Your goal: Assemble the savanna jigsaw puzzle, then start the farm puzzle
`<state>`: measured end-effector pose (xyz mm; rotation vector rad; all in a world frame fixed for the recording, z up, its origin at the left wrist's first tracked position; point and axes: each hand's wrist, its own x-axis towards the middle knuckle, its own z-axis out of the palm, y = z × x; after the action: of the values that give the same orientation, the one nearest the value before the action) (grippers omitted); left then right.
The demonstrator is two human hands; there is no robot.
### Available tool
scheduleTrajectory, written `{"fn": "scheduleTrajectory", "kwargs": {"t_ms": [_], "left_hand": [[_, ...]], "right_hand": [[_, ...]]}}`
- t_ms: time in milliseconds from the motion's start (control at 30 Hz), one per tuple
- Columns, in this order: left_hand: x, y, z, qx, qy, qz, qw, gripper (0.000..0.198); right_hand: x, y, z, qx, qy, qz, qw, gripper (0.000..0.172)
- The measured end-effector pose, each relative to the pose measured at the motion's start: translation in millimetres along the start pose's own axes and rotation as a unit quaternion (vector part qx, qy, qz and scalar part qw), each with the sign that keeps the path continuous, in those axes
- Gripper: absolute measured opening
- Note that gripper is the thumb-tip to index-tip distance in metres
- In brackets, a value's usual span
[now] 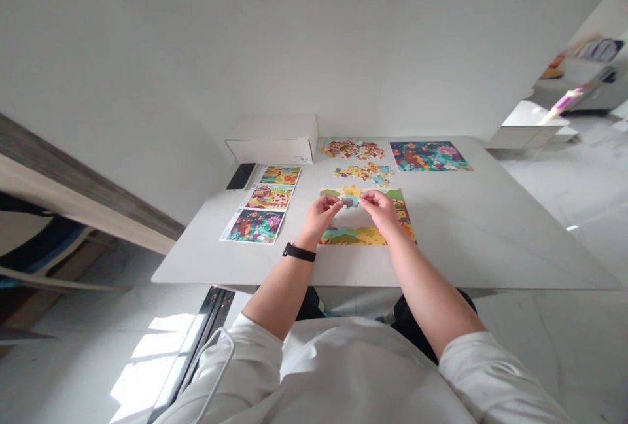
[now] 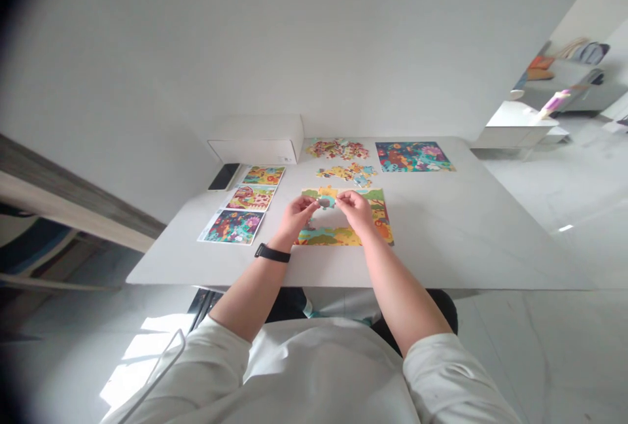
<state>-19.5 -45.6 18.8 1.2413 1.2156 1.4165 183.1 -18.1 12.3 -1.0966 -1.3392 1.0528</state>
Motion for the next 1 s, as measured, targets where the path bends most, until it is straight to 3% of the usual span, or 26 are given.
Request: {"fn": "scheduleTrajectory", "kwargs": {"t_ms": [100,567,767,1000], "left_hand": [[-2,1,-1.6,-0.001,-0.047,-0.010,0.999,0.049],[-5,9,0.5,-0.010,-0.056,-0.058,0.997,0.057],[-6,8,-2.2,0.054,-0.070,-0.038,0.995,0.049],[9,2,-25.9,0.199,0.065,0.032,0.977,0.022]], "right_hand": [[0,0,0,-0.002,-0.007,0.001,1.000,0.040],[0,0,-1,-0.008,-0.012,-0.013,1.000,0.043],[-1,0,-4,-0.026,-0.032,-0.052,0.998,0.047],[-4,5,-1,-0.095,-0.057,-0.071,0.991,0.038]]}}
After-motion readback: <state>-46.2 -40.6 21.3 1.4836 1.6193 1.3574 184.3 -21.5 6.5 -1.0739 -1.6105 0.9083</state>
